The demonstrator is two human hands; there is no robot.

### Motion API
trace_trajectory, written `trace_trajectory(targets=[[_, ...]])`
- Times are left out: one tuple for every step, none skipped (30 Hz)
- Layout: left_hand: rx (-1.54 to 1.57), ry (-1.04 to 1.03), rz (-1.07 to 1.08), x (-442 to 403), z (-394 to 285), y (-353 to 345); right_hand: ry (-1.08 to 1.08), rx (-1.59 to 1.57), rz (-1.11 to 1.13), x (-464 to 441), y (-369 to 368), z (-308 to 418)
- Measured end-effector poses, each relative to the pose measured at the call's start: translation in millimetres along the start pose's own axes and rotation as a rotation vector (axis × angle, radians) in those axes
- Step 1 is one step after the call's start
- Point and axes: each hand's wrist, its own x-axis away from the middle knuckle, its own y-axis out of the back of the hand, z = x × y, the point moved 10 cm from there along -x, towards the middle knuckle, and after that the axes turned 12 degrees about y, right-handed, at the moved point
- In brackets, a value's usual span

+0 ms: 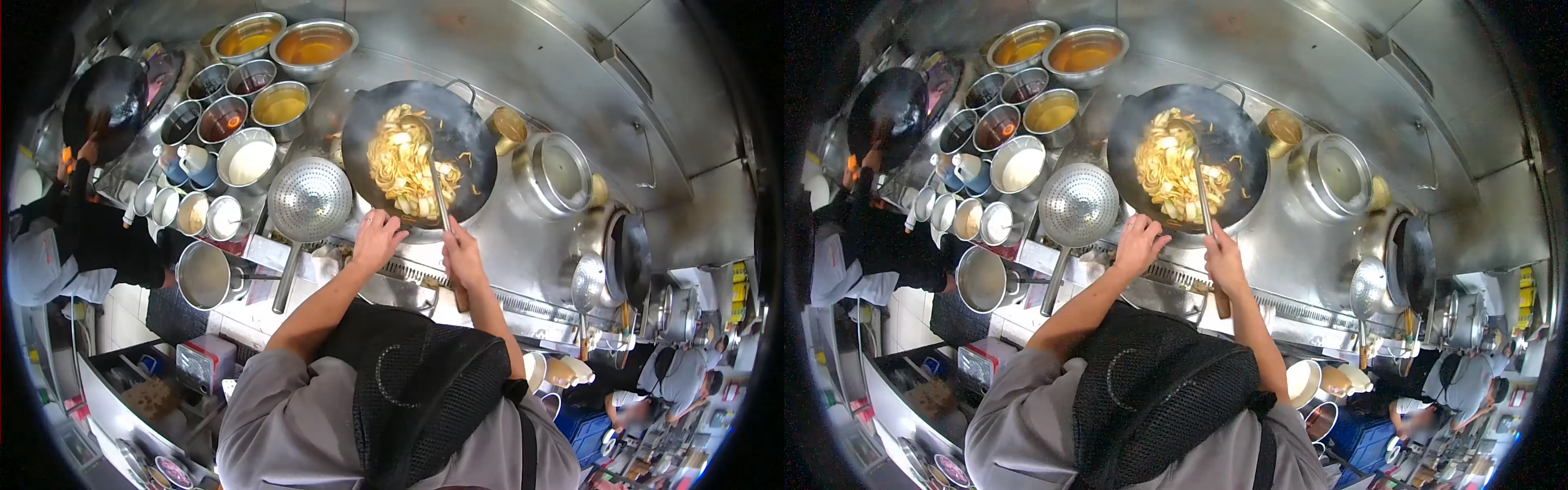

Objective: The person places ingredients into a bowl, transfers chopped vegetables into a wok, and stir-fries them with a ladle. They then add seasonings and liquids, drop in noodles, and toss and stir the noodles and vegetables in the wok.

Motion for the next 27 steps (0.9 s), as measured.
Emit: trace_trajectory(targets=[[0.014,0.006,-0.007,1,0,1,-0.011,-0.14,-0.004,8,9,-3],[0.03,0.016,-0.011,2,0,3,-0.028,-0.279,-0.006,13,15,-6],[0.034,0.027,-0.012,3,-1,5,-0.014,-0.22,-0.066,14,27,2],[0.018,0.025,-0.031,3,-3,10,-0.02,-0.215,-0.06,3,30,-11],[0.002,0.017,-0.046,4,-6,15,0.207,0.042,-0.163,-18,49,-7],[0.003,0.013,-0.042,6,-6,14,0.434,0.299,-0.268,-29,60,10],[-0.004,0.003,-0.071,6,-6,17,0.302,0.377,-0.244,-42,64,11],[-0.01,-0.008,-0.099,6,-5,19,0.302,0.375,-0.253,-51,64,20],[-0.009,-0.016,-0.097,5,-6,19,0.222,0.249,-0.233,-61,58,16],[-0.012,-0.007,-0.087,4,-5,19,0.143,0.123,-0.21,-68,51,10],[-0.014,0.005,-0.076,4,-4,17,0.131,0.073,-0.175,-73,41,7],[-0.013,0.003,-0.071,5,-4,15,0.128,0.072,-0.179,-70,38,6],[-0.017,0.009,-0.073,6,-3,14,0.113,0.039,-0.071,-68,23,3],[-0.023,0.013,-0.078,5,-2,14,0.103,0.005,0.036,-66,10,1],[-0.025,0.009,-0.077,5,-2,14,0.386,0.212,0.036,-72,10,-8],[-0.019,0.002,-0.078,5,-2,15,0.389,0.211,0.033,-64,19,-17],[-0.013,-0.001,-0.079,5,-2,15,0.657,0.342,0.022,-44,25,0],[-0.012,0.002,-0.082,5,-2,17,0.924,0.474,0.013,-18,31,13],[-0.01,0.004,-0.082,5,-2,18,0.851,0.618,0.038,-10,50,2],[-0.006,0.008,-0.081,6,-3,19,0.774,0.762,0.065,0,72,-5],[-0.005,0.016,-0.082,6,-2,19,0.684,0.967,0.057,7,92,-11],[-0.001,0.002,-0.092,6,-3,20,0.588,1.169,0.048,14,110,-13],[0.003,-0.013,-0.1,6,-4,20,0.604,1.232,0.031,26,122,4],[0.002,-0.007,-0.098,5,-2,20,0.62,1.295,0.014,36,133,24],[0.005,-0.013,-0.103,5,-2,20,0.639,1.34,-0.004,42,145,38],[0.008,-0.019,-0.105,6,-2,20,0.656,1.385,-0.021,48,154,52],[-0.018,0.009,-0.078,6,1,15,0.657,1.403,-0.037,55,163,74]])
